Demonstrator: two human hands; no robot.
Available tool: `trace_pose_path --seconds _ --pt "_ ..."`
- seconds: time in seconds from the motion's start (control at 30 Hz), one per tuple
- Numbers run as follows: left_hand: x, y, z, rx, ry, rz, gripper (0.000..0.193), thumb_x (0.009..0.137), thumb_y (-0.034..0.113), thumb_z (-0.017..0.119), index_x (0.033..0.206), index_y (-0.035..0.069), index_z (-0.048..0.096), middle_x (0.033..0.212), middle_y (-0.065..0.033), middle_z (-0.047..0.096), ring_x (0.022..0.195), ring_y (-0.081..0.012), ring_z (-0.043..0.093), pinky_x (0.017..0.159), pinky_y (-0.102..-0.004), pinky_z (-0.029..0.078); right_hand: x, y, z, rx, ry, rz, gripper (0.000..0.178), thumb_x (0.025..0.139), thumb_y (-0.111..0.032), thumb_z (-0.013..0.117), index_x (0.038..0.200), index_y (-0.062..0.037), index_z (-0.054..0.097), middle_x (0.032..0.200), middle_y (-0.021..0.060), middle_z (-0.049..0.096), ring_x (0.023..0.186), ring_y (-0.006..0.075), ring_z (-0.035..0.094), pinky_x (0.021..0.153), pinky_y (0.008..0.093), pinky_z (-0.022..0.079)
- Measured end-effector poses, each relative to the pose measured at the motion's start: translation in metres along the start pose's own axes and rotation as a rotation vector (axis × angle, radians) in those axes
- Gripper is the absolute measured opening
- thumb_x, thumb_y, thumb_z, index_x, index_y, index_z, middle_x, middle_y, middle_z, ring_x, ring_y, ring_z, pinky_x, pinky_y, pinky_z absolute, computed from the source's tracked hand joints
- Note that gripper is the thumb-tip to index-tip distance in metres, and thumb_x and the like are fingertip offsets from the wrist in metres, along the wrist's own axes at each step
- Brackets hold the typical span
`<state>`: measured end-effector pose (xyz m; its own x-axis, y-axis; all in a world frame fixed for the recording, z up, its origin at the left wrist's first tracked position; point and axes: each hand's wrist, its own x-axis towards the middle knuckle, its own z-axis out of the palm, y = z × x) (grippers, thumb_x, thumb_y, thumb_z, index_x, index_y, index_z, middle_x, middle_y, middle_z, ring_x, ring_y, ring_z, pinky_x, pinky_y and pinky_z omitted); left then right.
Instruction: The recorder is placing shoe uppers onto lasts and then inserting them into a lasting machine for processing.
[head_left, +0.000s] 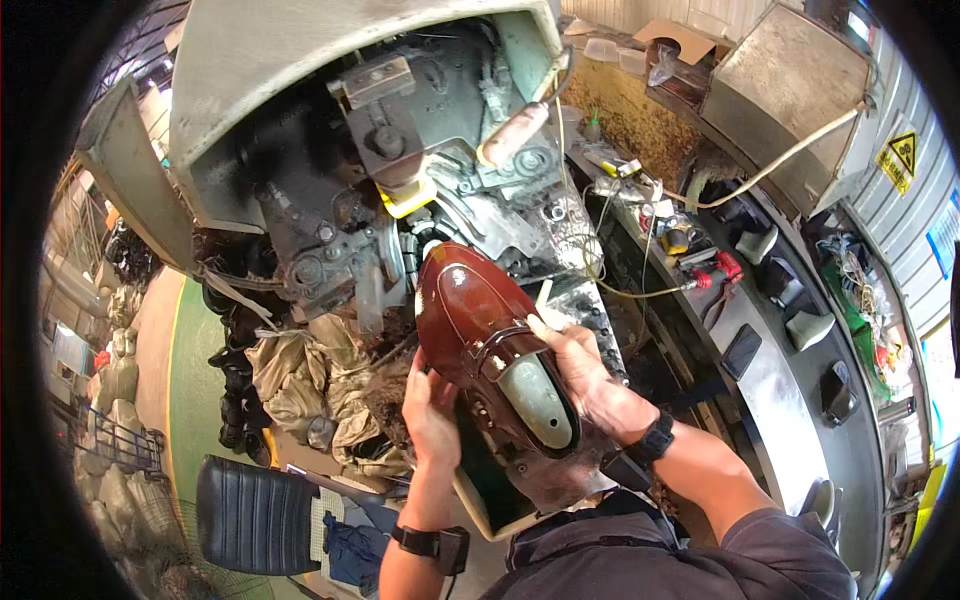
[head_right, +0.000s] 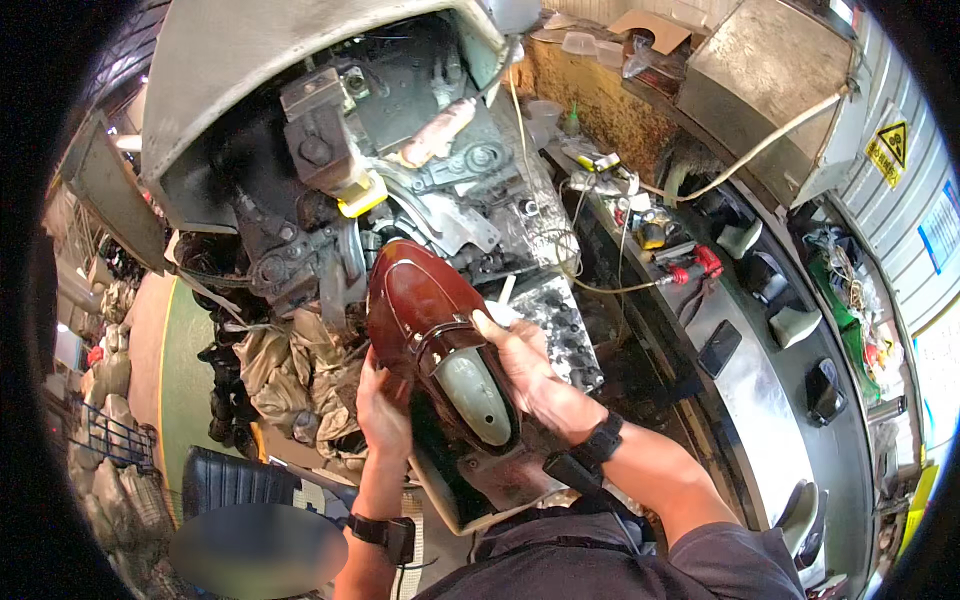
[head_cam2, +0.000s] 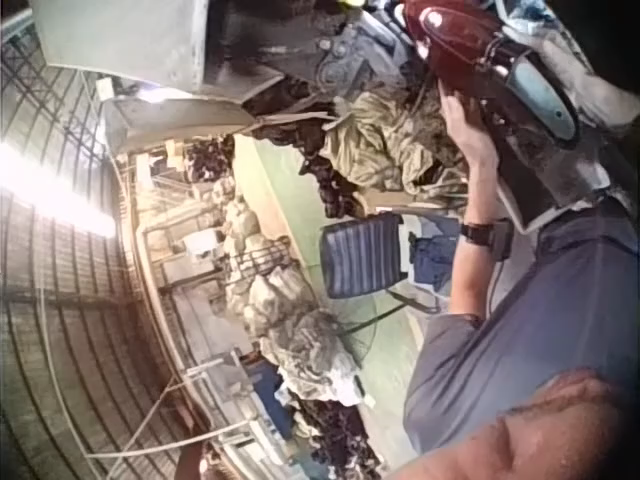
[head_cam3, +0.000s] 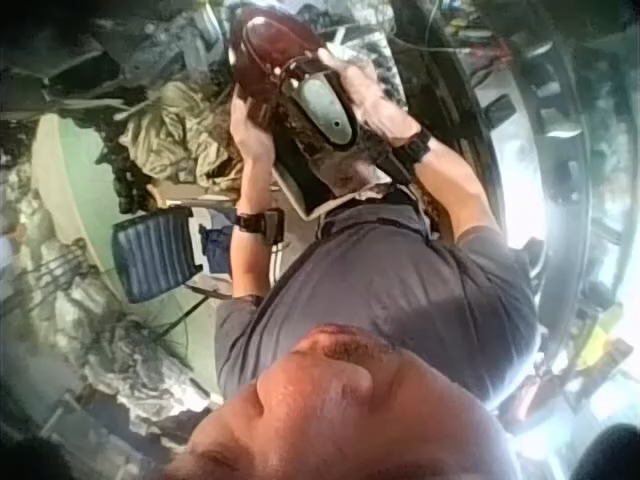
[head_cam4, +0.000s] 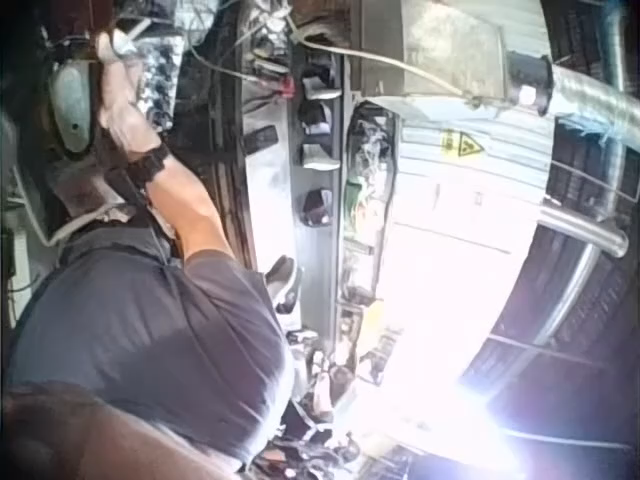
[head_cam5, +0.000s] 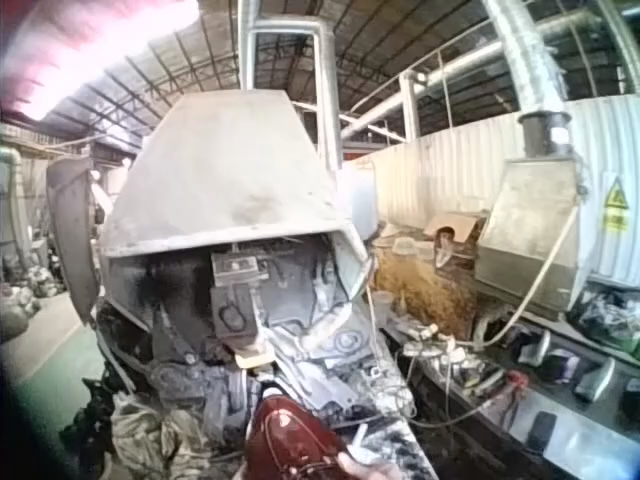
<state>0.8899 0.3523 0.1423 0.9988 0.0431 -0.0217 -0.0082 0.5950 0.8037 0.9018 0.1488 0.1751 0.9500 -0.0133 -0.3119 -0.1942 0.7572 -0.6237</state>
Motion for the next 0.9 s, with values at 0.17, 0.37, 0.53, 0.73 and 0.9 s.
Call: trace_pose_path --seconds 0.17,0.37,0.53,0.73,0.9 --pt "0.032 -0.003 0.034 -0.203 0.294 -0.216 0.031 0.101 0.029 0.063 0.119 0.004 0.067 0.113 -0.0067 0.071 0.090 -0.0202 0.068 0.078 -0.0324 0.055 0.038 0.030 0.007 0.008 0.005 -0.020 0.027 0.094 -0.011 0.071 0.115 0.0057 0.067 0.107 0.0148 0.072 0.087 0.0235 0.070 0.074 0.0389 0.062" --pt "0.066 -0.007 0.027 -0.176 0.396 -0.363 0.031 0.098 0.034 0.064 0.115 0.008 0.070 0.109 -0.0047 0.072 0.095 -0.0207 0.067 0.083 -0.0358 0.054 0.076 0.048 0.010 0.078 -0.007 -0.039 0.017 0.095 -0.003 0.062 0.111 0.0018 0.066 0.099 0.0114 0.070 0.084 0.0217 0.069 0.078 0.0379 0.061" --pt "0.085 -0.011 0.030 -0.270 0.390 -0.364 0.031 0.099 0.032 0.065 0.116 0.007 0.069 0.109 -0.0086 0.072 0.093 -0.0247 0.068 0.083 -0.0410 0.057 0.095 0.046 0.015 -0.045 0.129 -0.070 0.021 0.095 0.002 0.057 0.112 0.0042 0.069 0.101 0.0139 0.072 0.083 0.0226 0.072 0.074 0.0367 0.062" --pt "0.091 -0.014 0.031 -0.305 0.354 -0.392 0.036 0.102 0.037 0.056 0.121 0.009 0.068 0.117 -0.0077 0.071 0.106 -0.0263 0.066 0.095 -0.0428 0.053 0.106 0.044 0.011 0.007 0.014 -0.039 0.023 0.095 -0.004 0.061 0.116 0.0028 0.068 0.104 0.0118 0.072 0.088 0.0199 0.071 0.080 0.0348 0.060" --pt "0.095 -0.036 0.021 -0.391 0.362 -0.349 0.038 0.100 0.038 0.059 0.121 0.007 0.068 0.117 -0.0091 0.071 0.103 -0.0275 0.067 0.092 -0.0420 0.054 0.107 0.049 0.011 0.070 0.088 0.020 0.019 0.099 -0.004 0.055 0.113 0.0015 0.067 0.104 0.0097 0.072 0.089 0.0188 0.069 0.082 0.0333 0.057"
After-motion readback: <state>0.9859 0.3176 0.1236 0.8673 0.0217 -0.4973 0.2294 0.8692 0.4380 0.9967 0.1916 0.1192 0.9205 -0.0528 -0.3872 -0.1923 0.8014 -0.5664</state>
